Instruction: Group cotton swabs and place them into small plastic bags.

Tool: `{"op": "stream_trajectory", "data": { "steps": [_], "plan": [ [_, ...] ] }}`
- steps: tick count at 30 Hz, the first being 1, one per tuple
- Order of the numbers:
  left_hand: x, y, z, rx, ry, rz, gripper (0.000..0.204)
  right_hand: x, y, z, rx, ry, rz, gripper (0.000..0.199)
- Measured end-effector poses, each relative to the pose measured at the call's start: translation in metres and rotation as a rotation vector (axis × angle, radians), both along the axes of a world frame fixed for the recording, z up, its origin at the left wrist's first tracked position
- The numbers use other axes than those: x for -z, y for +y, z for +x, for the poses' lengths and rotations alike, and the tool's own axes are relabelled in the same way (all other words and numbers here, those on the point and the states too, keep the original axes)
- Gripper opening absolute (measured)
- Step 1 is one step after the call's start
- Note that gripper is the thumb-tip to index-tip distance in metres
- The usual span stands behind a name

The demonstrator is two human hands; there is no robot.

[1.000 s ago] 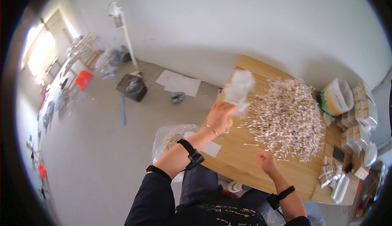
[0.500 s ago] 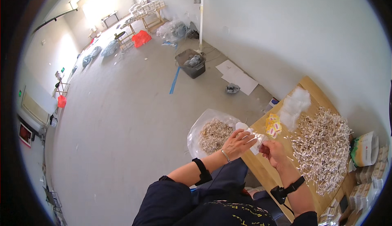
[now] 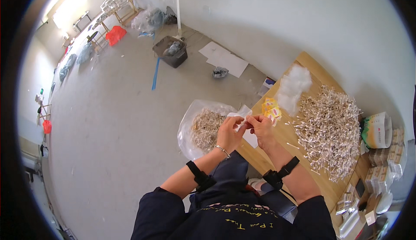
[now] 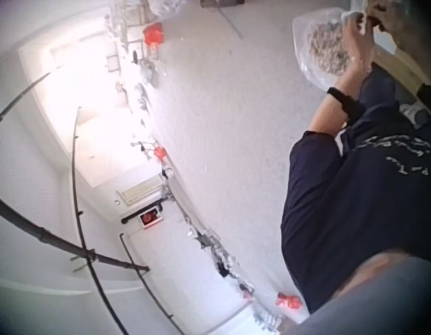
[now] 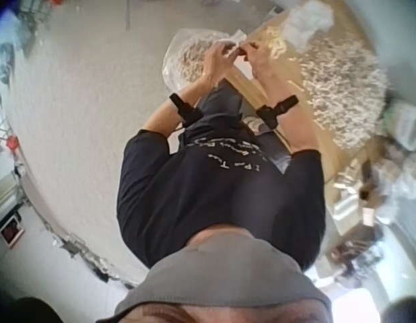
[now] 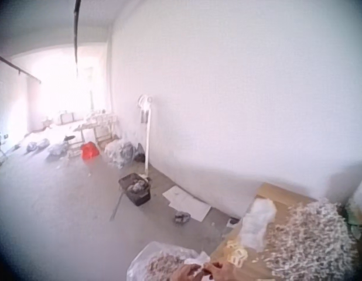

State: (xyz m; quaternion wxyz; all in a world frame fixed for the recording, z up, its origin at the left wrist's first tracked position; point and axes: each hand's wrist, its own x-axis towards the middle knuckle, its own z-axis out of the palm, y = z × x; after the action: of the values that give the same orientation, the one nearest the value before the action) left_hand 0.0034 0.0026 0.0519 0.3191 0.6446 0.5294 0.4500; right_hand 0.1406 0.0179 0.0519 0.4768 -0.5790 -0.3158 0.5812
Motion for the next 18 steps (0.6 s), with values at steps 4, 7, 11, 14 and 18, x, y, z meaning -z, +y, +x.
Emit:
{"op": "stream_trajectory", "data": {
  "steps": [4, 7, 11, 14, 18],
  "plan": [
    [0.011, 0.005, -0.007, -0.082, -0.090, -0.075, 0.015, 0.003, 0.000, -0.014, -0.051, -0.031, 0.009, 0.016],
    [0.022, 0.007, -0.015, -0.060, -0.115, -0.087, 0.013, 0.011, 0.002, -0.022, -0.061, -0.069, 0.028, 0.016],
    [0.029, 0.012, -0.025, -0.068, -0.279, -0.238, 0.012, 0.018, 0.004, -0.032, -0.089, -0.084, 0.038, 0.017],
    [0.030, 0.017, -0.033, -0.124, -0.169, -0.194, 0.012, 0.023, 0.004, -0.038, -0.096, -0.125, 0.020, 0.015],
    [0.042, 0.026, -0.041, -0.182, -0.117, -0.092, 0.015, 0.043, 0.005, -0.036, -0.141, -0.186, 0.037, 0.016]
  ]
}}
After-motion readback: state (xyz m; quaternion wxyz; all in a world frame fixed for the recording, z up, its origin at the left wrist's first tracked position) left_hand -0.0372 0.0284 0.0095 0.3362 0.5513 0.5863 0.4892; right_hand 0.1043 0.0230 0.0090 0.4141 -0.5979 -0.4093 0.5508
